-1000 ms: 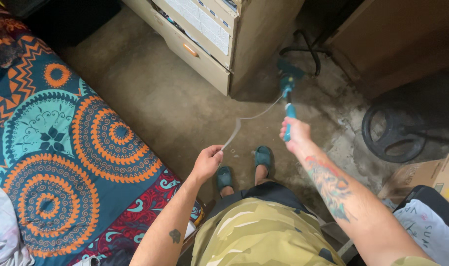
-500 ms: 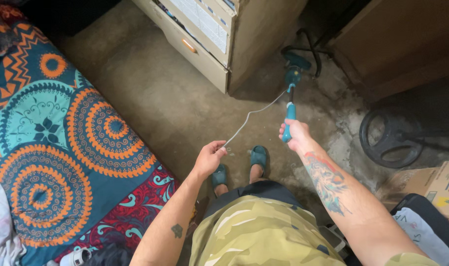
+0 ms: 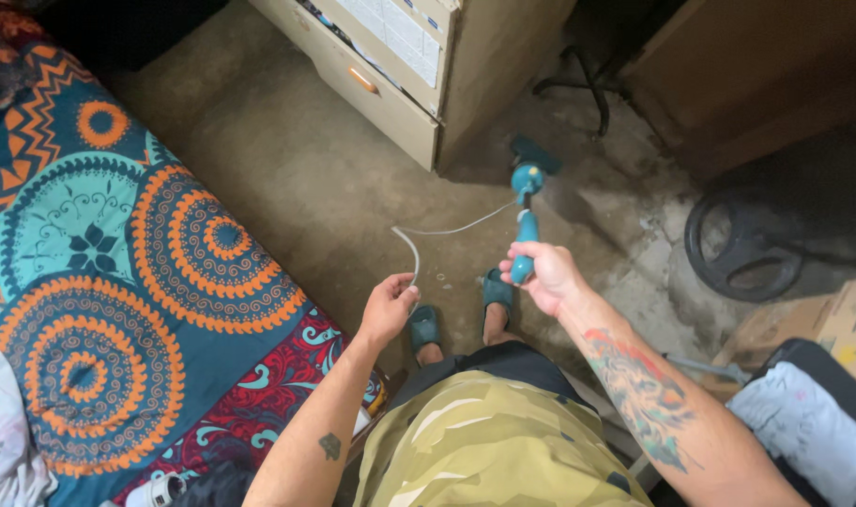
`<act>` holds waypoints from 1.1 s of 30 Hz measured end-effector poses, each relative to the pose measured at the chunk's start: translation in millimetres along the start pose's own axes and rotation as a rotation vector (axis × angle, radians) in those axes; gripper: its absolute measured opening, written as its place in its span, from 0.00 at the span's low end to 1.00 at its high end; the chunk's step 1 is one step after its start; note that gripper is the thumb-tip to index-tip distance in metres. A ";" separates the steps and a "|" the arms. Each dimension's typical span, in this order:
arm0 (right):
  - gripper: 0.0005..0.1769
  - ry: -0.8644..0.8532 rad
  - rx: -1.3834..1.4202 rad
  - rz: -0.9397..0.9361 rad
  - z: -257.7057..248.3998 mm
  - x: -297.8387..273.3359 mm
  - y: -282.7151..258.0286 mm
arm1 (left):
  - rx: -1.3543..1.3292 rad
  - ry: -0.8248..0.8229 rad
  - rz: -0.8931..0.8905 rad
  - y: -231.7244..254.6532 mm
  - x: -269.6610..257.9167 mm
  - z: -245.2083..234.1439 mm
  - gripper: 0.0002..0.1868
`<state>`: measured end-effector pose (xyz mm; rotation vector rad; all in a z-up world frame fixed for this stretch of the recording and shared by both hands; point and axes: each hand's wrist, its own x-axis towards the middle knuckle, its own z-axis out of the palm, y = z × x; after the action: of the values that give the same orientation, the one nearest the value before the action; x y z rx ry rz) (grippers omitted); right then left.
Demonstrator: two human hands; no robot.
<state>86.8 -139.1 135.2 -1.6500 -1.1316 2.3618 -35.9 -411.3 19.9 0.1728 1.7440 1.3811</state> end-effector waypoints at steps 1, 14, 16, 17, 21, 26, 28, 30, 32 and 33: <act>0.12 -0.023 0.021 0.014 5.4 -17.3 4.7 | 0.010 -0.008 -0.005 -3.0 -3.2 -4.4 0.21; 0.13 -0.159 0.199 0.036 6.0 -167.0 50.8 | 0.166 -0.148 0.003 -24.0 -24.8 -6.7 0.22; 0.13 -0.115 0.195 0.017 -4.3 -173.2 55.4 | 0.144 -0.177 0.017 -24.6 -25.2 -0.3 0.22; 0.15 -0.087 0.191 -0.001 -9.5 -174.6 57.3 | 0.131 -0.188 0.022 -24.6 -25.5 3.2 0.22; 0.29 0.066 0.135 -0.060 -33.5 -178.6 66.9 | 0.109 -0.208 0.064 -28.6 -34.4 13.7 0.22; 0.41 0.072 0.051 -0.069 -72.4 -173.2 98.6 | 0.154 -0.214 0.057 -48.0 -59.8 17.8 0.20; 0.39 0.038 0.022 -0.077 -82.4 -168.0 128.2 | 0.176 -0.223 0.047 -59.4 -73.5 20.0 0.20; 0.39 0.065 0.036 -0.079 -85.6 -169.0 159.9 | 0.192 -0.239 0.041 -68.8 -85.9 22.6 0.20; 0.39 0.082 0.049 -0.074 -83.7 -181.1 189.7 | 0.199 -0.238 0.040 -78.7 -101.9 26.5 0.20; 0.39 0.087 0.053 -0.067 -81.5 -192.8 201.2 | 0.200 -0.234 0.035 -82.8 -112.1 28.7 0.20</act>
<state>308.8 -324.8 158.2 -1.6529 -1.0827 2.2367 84.1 -487.2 10.9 0.4580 1.6848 1.1584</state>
